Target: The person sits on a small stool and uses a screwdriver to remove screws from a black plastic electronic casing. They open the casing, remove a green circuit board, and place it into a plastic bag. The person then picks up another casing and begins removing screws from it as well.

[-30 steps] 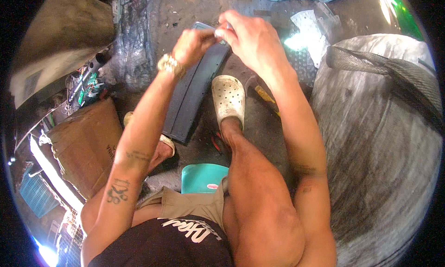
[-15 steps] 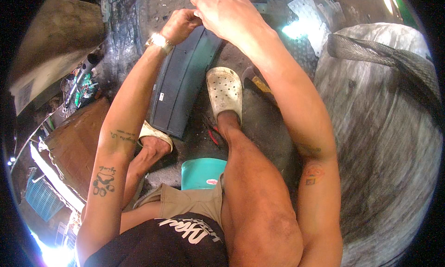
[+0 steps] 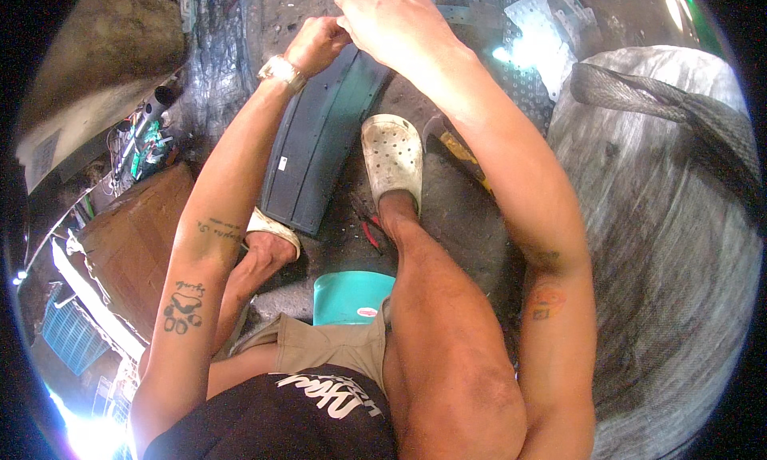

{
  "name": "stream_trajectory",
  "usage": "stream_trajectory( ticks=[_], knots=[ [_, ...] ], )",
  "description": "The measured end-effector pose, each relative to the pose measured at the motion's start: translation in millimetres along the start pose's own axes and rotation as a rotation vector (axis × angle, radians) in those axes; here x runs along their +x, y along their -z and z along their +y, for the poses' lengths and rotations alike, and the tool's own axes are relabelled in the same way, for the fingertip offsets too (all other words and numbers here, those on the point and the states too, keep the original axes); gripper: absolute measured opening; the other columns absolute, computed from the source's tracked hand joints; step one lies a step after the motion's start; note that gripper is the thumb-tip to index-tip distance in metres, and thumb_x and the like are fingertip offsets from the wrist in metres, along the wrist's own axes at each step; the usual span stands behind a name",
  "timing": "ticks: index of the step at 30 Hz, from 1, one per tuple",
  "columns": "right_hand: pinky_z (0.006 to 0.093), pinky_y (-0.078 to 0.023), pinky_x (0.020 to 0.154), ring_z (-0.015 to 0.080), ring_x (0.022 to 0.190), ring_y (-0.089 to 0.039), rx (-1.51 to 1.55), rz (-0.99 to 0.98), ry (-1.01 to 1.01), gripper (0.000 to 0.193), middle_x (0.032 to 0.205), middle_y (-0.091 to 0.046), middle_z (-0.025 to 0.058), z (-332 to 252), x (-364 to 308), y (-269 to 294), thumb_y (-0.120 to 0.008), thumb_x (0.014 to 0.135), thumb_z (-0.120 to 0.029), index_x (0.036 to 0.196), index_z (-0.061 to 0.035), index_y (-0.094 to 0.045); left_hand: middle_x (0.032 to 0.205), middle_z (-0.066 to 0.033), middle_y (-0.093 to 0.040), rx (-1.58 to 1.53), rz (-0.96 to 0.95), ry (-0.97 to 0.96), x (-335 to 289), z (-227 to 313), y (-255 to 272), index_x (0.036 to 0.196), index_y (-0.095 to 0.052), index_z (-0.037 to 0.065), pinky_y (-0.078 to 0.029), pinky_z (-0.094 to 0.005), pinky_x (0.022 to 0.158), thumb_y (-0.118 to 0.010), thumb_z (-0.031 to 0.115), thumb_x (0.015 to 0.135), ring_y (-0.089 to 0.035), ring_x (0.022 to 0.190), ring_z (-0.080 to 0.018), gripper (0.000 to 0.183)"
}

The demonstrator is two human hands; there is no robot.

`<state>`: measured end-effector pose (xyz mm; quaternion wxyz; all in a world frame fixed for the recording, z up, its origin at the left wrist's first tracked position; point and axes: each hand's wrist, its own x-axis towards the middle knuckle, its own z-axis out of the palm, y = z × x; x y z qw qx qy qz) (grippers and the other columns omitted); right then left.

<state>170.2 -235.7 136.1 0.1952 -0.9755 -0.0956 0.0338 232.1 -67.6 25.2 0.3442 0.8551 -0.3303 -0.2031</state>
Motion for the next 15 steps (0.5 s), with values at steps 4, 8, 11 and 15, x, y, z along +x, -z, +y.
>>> stream_trajectory(
  ticks=[4, 8, 11, 15],
  knots=[
    [0.0482, -0.058, 0.08, 0.0386, 0.088, -0.072, -0.323, -0.136, -0.079, 0.017, 0.083, -0.073, 0.0146, -4.5, 4.3, -3.9, -0.063, 0.099, -0.025, 0.108, -0.0105, -0.065, 0.093, -0.0202, -0.073, -0.011, 0.006, -0.065, -5.8, -4.0, -6.7, 0.107, -0.076, 0.012, -0.057, -0.0445, 0.079, -0.066, 0.01, 0.091, -0.072, 0.088, -0.0377, 0.019],
    [0.0485, -0.059, 0.078, 0.0398, 0.086, -0.073, -0.219, -0.011, 0.322, 0.019, 0.083, -0.074, 0.0152, -0.3, 6.6, 3.3, -0.063, 0.098, -0.027, 0.106, -0.0097, -0.064, 0.094, -0.0173, -0.075, -0.214, 0.055, -0.096, -6.2, -12.1, -15.9, 0.109, -0.076, 0.015, -0.058, -0.0429, 0.08, -0.068, 0.006, 0.087, -0.073, 0.088, -0.0351, 0.025],
    [0.0486, -0.059, 0.078, 0.0391, 0.084, -0.073, -0.17, 0.014, 0.346, 0.018, 0.085, -0.074, 0.015, -3.2, 6.9, 9.8, -0.061, 0.098, -0.025, 0.106, -0.0088, -0.062, 0.093, -0.0159, -0.075, -0.079, 0.141, -0.136, -8.8, -18.4, -18.8, 0.105, -0.077, 0.014, -0.058, -0.0422, 0.078, -0.07, 0.01, 0.088, -0.074, 0.086, -0.0342, 0.019],
    [0.0451, -0.056, 0.076, 0.0333, 0.094, -0.072, -0.325, -0.305, 0.115, 0.023, 0.105, -0.069, 0.0269, -9.0, 13.2, 21.3, -0.063, 0.097, -0.025, 0.106, -0.0048, -0.068, 0.088, -0.0156, -0.075, 0.018, 0.201, -0.119, -8.4, -21.2, -17.4, 0.098, -0.077, 0.013, -0.058, -0.042, 0.074, -0.077, 0.022, 0.088, -0.073, 0.082, -0.0341, 0.013]
  ],
)
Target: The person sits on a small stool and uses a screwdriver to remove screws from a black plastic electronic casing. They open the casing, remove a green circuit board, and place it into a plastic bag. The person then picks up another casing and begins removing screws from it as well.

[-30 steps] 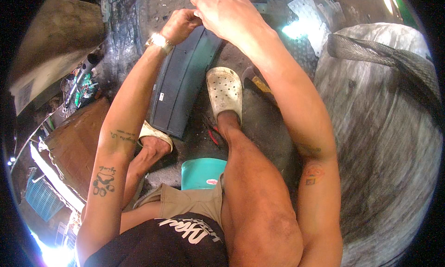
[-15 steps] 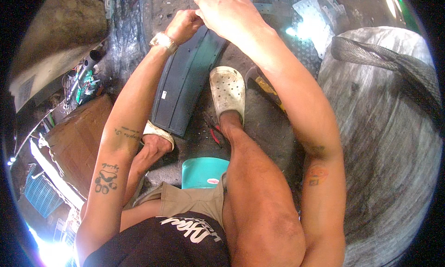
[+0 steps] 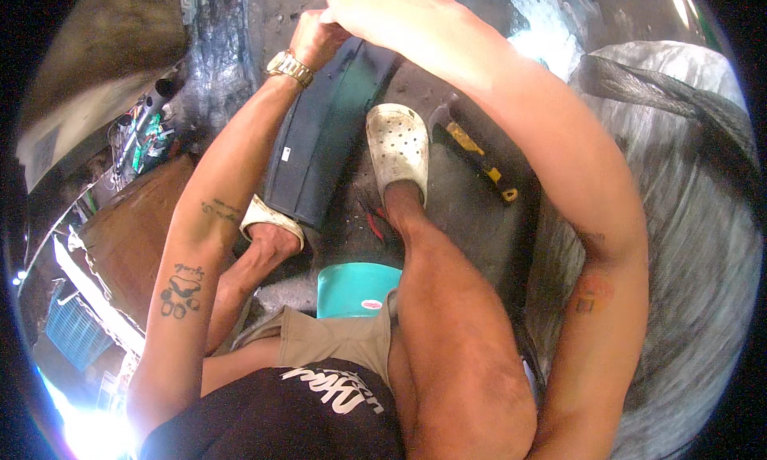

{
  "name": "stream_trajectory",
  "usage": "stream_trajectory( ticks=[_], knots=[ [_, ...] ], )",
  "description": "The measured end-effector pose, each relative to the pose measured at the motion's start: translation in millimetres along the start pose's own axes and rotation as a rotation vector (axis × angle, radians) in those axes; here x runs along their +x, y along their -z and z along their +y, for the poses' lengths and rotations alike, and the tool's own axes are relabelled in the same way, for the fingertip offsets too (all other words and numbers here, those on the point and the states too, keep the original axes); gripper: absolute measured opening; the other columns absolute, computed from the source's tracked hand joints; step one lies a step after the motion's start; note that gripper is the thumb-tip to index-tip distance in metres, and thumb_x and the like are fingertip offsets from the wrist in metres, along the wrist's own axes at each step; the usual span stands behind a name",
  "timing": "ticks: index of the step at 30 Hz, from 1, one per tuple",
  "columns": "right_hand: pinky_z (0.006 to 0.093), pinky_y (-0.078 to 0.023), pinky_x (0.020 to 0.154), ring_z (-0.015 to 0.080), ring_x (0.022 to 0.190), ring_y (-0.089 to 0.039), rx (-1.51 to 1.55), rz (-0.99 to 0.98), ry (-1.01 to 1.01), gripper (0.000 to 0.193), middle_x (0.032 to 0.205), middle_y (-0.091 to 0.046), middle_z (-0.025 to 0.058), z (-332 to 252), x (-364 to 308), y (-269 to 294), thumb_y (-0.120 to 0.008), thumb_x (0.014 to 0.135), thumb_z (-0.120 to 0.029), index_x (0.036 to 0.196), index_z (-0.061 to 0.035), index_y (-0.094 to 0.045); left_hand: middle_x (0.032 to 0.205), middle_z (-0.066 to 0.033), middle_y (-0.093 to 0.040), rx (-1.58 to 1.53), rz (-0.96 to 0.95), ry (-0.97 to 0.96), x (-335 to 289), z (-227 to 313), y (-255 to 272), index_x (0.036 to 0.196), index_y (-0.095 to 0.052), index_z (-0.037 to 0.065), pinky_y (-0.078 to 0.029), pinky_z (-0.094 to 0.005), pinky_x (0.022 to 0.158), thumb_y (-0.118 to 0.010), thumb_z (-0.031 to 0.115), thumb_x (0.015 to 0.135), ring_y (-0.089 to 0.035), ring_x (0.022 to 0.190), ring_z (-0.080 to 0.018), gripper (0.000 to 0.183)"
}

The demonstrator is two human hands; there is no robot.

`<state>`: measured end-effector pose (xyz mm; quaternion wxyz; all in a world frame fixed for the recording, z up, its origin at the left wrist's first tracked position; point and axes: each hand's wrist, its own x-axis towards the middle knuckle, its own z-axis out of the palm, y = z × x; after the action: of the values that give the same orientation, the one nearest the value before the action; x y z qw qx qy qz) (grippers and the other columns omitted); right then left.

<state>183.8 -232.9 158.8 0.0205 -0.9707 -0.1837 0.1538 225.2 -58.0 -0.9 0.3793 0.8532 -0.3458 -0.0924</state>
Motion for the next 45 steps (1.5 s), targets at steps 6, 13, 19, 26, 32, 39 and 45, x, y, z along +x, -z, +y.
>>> stream_trajectory(
  ticks=[6, 13, 19, 26, 32, 39, 45],
  knots=[
    [0.0477, -0.057, 0.074, 0.0381, 0.083, -0.072, 0.03, 0.029, 0.027, 0.02, 0.089, -0.069, 0.0228, -0.1, -2.2, 21.0, -0.063, 0.09, -0.016, 0.102, -0.0002, -0.067, 0.088, -0.0143, -0.076, 0.033, -0.087, -0.067, 3.5, 6.2, 3.6, 0.107, -0.074, 0.015, -0.058, -0.0415, 0.076, -0.076, 0.024, 0.089, -0.074, 0.083, -0.0319, 0.021],
    [0.0464, -0.057, 0.077, 0.0401, 0.089, -0.069, 0.233, 0.185, 0.205, 0.021, 0.1, -0.066, 0.0238, -1.1, -6.8, 21.8, -0.062, 0.098, -0.018, 0.109, -0.0004, -0.064, 0.088, -0.0164, -0.074, 0.19, -0.085, -0.03, 9.7, 11.3, 4.9, 0.105, -0.077, 0.016, -0.058, -0.043, 0.076, -0.073, 0.031, 0.093, -0.073, 0.083, -0.0347, 0.019],
    [0.0462, -0.058, 0.068, 0.0381, 0.073, -0.071, 0.405, 0.052, -0.091, 0.023, 0.074, -0.067, 0.02, -4.4, -12.6, 31.9, -0.059, 0.101, -0.022, 0.101, 0.0007, -0.058, 0.09, -0.0171, -0.074, -0.02, -0.068, 0.021, -9.2, 17.1, 31.8, 0.101, -0.075, 0.012, -0.057, -0.0446, 0.074, -0.073, 0.029, 0.092, -0.072, 0.084, -0.0376, 0.02],
    [0.0469, -0.058, 0.077, 0.0357, 0.085, -0.073, 0.458, 0.175, 0.081, 0.017, 0.088, -0.073, 0.0166, -30.8, -15.3, -14.1, -0.061, 0.098, -0.02, 0.107, -0.0058, -0.058, 0.092, -0.0214, -0.071, 0.006, -0.236, 0.072, -51.6, 30.4, 35.2, 0.104, -0.072, 0.009, -0.057, -0.0452, 0.076, -0.065, 0.022, 0.094, -0.07, 0.088, -0.0406, 0.018],
    [0.0468, -0.058, 0.076, 0.0369, 0.085, -0.072, 0.4, 0.147, 0.088, 0.016, 0.09, -0.073, 0.0177, -33.9, -17.4, -29.7, -0.06, 0.099, -0.02, 0.106, -0.0054, -0.058, 0.089, -0.0236, -0.07, 0.006, -0.169, 0.106, -60.8, 27.6, 27.8, 0.1, -0.071, 0.001, -0.056, -0.0426, 0.072, -0.069, 0.01, 0.09, -0.07, 0.082, -0.0421, 0.014],
    [0.0461, -0.059, 0.07, 0.0365, 0.08, -0.073, 0.294, 0.212, 0.114, 0.022, 0.083, -0.072, 0.0166, -36.9, -15.1, -27.5, -0.063, 0.099, -0.025, 0.106, -0.0047, -0.061, 0.092, -0.0218, -0.071, -0.052, -0.186, 0.115, -65.1, 12.0, 23.7, 0.1, -0.071, 0.006, -0.056, -0.0459, 0.075, -0.067, 0.024, 0.091, -0.07, 0.087, -0.0418, 0.02],
    [0.0452, -0.058, 0.066, 0.0359, 0.076, -0.072, 0.128, 0.121, 0.134, 0.02, 0.079, -0.071, 0.015, -58.4, -28.9, -33.2, -0.063, 0.098, -0.025, 0.104, -0.0059, -0.063, 0.097, -0.0199, -0.072, -0.019, -0.216, 0.155, -87.9, 22.7, 14.6, 0.098, -0.071, 0.009, -0.055, -0.0474, 0.075, -0.066, 0.028, 0.091, -0.069, 0.09, -0.0415, 0.021]
  ],
)
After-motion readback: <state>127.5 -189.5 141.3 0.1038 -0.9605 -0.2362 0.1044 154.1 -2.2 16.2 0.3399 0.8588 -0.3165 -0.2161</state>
